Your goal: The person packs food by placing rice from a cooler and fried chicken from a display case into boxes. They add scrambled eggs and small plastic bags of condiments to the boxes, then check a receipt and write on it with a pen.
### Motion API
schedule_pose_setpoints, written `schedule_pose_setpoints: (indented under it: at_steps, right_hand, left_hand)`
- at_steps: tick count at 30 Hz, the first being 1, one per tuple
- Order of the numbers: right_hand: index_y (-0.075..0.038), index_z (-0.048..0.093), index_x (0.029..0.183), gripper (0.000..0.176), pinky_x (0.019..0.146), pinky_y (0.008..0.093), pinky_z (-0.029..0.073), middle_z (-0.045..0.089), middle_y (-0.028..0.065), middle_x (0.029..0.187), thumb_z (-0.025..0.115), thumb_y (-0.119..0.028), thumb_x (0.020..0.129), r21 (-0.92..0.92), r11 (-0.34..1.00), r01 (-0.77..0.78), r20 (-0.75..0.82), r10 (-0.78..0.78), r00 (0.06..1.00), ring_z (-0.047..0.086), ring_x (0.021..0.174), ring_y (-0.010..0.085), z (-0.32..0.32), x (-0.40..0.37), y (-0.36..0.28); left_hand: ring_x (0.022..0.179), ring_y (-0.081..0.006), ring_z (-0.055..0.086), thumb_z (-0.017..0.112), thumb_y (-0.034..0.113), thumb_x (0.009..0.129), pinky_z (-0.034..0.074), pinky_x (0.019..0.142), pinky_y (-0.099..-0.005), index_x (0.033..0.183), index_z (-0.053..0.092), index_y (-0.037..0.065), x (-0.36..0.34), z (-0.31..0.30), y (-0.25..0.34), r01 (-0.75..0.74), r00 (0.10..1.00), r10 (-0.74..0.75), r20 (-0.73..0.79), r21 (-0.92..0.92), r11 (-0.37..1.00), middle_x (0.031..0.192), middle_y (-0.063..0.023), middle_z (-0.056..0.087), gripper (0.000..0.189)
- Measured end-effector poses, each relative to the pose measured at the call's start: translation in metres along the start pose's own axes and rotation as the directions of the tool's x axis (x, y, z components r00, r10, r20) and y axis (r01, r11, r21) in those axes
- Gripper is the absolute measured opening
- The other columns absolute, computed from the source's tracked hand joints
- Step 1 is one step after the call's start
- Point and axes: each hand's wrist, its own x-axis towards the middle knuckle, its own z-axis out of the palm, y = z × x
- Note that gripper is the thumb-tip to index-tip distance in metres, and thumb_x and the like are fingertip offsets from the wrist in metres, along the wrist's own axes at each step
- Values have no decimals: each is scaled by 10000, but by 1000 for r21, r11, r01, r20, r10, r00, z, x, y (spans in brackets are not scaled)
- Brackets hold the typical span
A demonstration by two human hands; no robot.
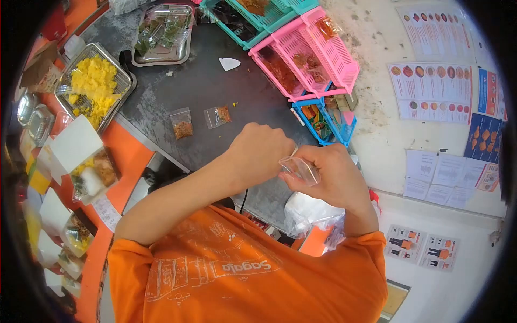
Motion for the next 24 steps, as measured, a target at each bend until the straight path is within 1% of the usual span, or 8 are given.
schedule_pose_setpoints:
  at_steps: [3, 5, 7, 9, 13, 21, 23, 24]
  right_hand:
    - [-42, 680, 805, 206, 510, 302, 459, 645, 95, 640, 802, -200, 755, -7, 1000, 0, -8, 0, 1000, 615, 527, 221, -2, -1, -2]
    - [-22, 650, 796, 246, 556, 425, 472, 625, 174, 692, 751, -247, 800, 36, 998, -55, 34, 54, 998, 614, 614, 374, -6, -1, -6]
    - [-20, 650, 794, 248, 550, 421, 471, 624, 175, 689, 752, -246, 798, 25, 999, -42, 16, 42, 999, 612, 608, 373, -5, -2, -5]
    - [-18, 649, 792, 250, 544, 417, 469, 623, 175, 687, 753, -245, 797, 13, 999, -31, -1, 31, 1000, 611, 602, 373, -6, -3, -5]
    - [-17, 652, 797, 248, 541, 406, 468, 619, 177, 685, 756, -242, 793, -8, 999, -42, 14, 42, 999, 611, 603, 372, -7, -5, -5]
    - [-25, 667, 822, 236, 531, 375, 459, 610, 164, 679, 766, -235, 780, 16, 998, -55, -3, 55, 998, 594, 581, 357, -10, -10, -1]
    - [-49, 683, 848, 227, 523, 344, 448, 612, 114, 657, 795, -224, 758, 212, 975, -61, 74, 46, 996, 604, 551, 287, -13, -11, 5]
    - [-49, 683, 848, 227, 523, 344, 448, 612, 114, 657, 795, -224, 758, 213, 975, -58, 69, 44, 997, 604, 551, 287, -16, -13, 9]
  left_hand:
    - [757, -323, 689, 635, 234, 773, 540, 622, -439, 790, 654, 80, -3, 1, -2, -9, 999, 8, -39, -18, 1000, 794, -122, 680, 156]
    - [753, -324, 688, 634, 234, 774, 539, 622, -441, 789, 653, 79, -6, 1, -2, -23, 998, 22, -66, -24, 999, 789, -121, 680, 157]
    - [748, -325, 687, 634, 234, 775, 538, 623, -444, 788, 653, 78, -6, 0, -1, -40, 995, 37, -93, -31, 999, 784, -120, 679, 158]
    - [741, -328, 685, 637, 233, 774, 535, 620, -444, 779, 653, 76, -5, -3, 1, -14, 1000, 13, -29, -25, 1000, 775, -119, 678, 158]
    - [737, -331, 683, 640, 230, 773, 534, 621, -444, 772, 656, 75, -5, -2, 3, -25, 998, 24, -49, -15, 1000, 773, -120, 679, 156]
    - [738, -341, 677, 649, 236, 780, 528, 624, -456, 794, 668, 78, -5, -6, 6, -34, 998, 29, -58, -81, 996, 787, -130, 684, 160]
    - [726, -341, 680, 655, 230, 780, 518, 615, -454, 785, 669, 77, -6, -8, 8, -48, 998, 43, -54, -91, 995, 775, -135, 680, 154]
    - [714, -341, 683, 661, 224, 780, 508, 607, -452, 775, 669, 75, -7, -10, 10, -62, 997, 57, -50, -101, 993, 763, -141, 676, 149]
